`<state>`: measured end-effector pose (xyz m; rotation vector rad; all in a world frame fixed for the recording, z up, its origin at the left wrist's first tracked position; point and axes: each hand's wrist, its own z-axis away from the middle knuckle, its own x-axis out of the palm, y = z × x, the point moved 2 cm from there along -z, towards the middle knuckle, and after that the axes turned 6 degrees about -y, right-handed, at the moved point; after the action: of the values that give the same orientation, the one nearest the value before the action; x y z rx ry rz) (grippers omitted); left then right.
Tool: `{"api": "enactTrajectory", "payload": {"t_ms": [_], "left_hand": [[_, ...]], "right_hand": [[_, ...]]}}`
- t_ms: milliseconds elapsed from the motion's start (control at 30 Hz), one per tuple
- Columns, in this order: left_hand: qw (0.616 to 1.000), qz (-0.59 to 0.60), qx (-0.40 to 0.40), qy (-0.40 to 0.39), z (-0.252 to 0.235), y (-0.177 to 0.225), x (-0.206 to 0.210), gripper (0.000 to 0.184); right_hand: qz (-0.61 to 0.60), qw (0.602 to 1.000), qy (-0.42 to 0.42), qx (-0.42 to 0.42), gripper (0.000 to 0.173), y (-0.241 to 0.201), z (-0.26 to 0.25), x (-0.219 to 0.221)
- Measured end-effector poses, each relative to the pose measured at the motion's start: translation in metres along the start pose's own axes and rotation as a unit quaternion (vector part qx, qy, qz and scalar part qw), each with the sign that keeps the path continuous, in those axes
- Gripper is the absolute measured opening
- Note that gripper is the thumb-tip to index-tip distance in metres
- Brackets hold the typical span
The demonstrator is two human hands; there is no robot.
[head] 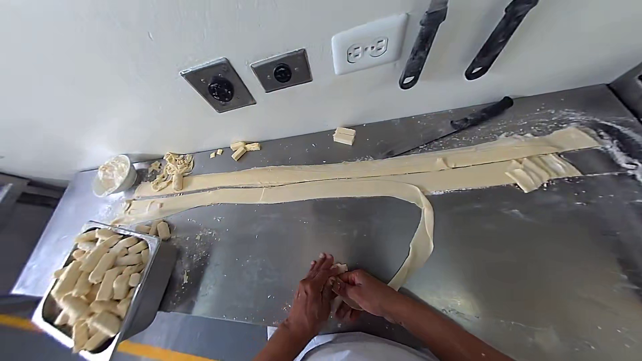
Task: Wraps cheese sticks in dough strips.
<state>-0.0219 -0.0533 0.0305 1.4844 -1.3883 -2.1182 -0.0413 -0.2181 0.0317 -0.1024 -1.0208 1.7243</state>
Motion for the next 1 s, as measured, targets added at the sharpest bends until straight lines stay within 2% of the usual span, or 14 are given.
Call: {"api": "enactTrajectory", "payload": {"t_ms": [67, 133, 233, 367, 467, 533, 600, 667, 733, 767, 800, 867, 933, 1000], "left_hand": [[0.993, 0.078, -0.093, 0.001, 0.0, 0.006, -0.012, 0.026], [0.957, 0.203, -0.206, -0.011, -0.008, 0.007, -0.033, 0.025], [0.89, 0.356, -0.282, -0.025, -0.02, 0.01, -0.066, 0.043], [0.839, 0.45, -0.299, -0.067, -0.021, 0.005, -0.097, 0.039], [0.829, 0.472, -0.295, -0.05, -0.016, 0.0, -0.101, 0.037], [0.825, 0.477, -0.303, 0.0, -0.011, -0.005, -0.104, 0.036], [0.822, 0.486, -0.294, 0.047, -0.004, -0.011, -0.111, 0.038], [0.821, 0.485, -0.29, 0.081, 0.003, -0.019, -0.124, 0.043], [0.819, 0.483, -0.293, 0.099, 0.012, -0.027, -0.133, 0.045], [0.819, 0.485, -0.29, 0.099, 0.015, -0.03, -0.137, 0.045], [0.818, 0.492, -0.282, 0.096, 0.017, -0.031, -0.139, 0.045], [0.814, 0.515, -0.255, 0.089, 0.021, -0.028, -0.136, 0.045], [0.807, 0.539, -0.226, 0.085, 0.021, -0.022, -0.127, 0.045], [0.799, 0.558, -0.207, 0.086, 0.02, -0.014, -0.118, 0.037]], "right_hand": [[0.029, 0.999, -0.013, 0.004, 0.029, -0.005, -0.002, 0.001], [0.09, 0.996, -0.006, -0.005, 0.032, -0.011, -0.002, 0.003], [0.234, 0.97, 0.034, -0.062, 0.044, -0.03, -0.005, 0.007], [0.347, 0.925, 0.04, -0.147, 0.051, -0.067, -0.015, 0.014], [0.41, 0.903, 0.013, -0.132, 0.042, -0.09, -0.027, 0.018], [0.404, 0.91, -0.029, -0.089, 0.036, -0.101, -0.037, 0.012], [0.338, 0.937, -0.052, -0.077, 0.034, -0.107, -0.048, -0.001], [0.291, 0.953, -0.021, -0.086, 0.032, -0.11, -0.061, -0.018], [0.338, 0.936, 0.04, -0.09, 0.032, -0.116, -0.071, -0.028], [0.385, 0.918, 0.049, -0.082, 0.044, -0.124, -0.071, -0.029], [0.431, 0.897, 0.051, -0.087, 0.064, -0.131, -0.071, -0.024], [0.516, 0.842, 0.067, -0.141, 0.098, -0.141, -0.064, 0.001], [0.547, 0.787, 0.065, -0.276, 0.112, -0.138, -0.062, 0.034], [0.546, 0.742, 0.021, -0.389, 0.114, -0.125, -0.068, 0.062]]}}
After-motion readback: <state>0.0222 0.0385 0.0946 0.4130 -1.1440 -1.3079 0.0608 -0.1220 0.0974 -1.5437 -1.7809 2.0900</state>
